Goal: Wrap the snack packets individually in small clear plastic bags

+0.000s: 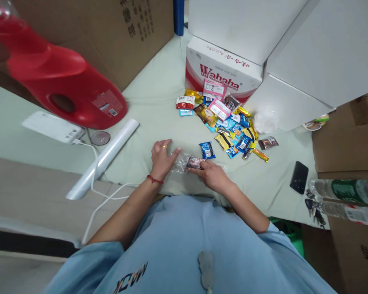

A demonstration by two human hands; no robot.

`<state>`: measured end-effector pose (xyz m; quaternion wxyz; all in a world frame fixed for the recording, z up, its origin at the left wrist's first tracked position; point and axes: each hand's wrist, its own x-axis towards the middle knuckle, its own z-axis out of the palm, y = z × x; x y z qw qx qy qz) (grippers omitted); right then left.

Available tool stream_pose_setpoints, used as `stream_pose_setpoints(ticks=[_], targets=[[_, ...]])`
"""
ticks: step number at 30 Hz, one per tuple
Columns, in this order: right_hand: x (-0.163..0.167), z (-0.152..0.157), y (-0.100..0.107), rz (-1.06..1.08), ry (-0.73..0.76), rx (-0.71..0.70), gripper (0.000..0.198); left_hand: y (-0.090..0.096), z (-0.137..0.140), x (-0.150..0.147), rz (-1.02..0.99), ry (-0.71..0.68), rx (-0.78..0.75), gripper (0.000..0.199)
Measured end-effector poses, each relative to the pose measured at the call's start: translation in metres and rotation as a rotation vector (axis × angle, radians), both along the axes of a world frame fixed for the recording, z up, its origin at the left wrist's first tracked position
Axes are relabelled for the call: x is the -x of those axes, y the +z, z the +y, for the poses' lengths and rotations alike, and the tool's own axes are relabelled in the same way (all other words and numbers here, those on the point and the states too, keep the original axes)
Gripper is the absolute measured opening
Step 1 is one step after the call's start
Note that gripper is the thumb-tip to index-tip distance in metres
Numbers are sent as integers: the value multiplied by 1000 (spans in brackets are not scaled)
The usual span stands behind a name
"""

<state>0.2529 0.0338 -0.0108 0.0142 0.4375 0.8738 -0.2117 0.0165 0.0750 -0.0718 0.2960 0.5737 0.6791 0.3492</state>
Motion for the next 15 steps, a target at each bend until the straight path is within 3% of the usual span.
stream_pose_setpoints(ticks=[3,7,11,15], targets=[[0,0,1,11,-14,13,45,1,-8,3,182,-88,51,41],[0,0,1,16,-16,28,46,15,-29,7,108,-174,59,13],[6,0,-2,30,-4,25,42,36,-40,-17,-66,-159,95,11],[3,-6,-4,177,-34,21,43,45,-37,-49,-154,-337,78,21]])
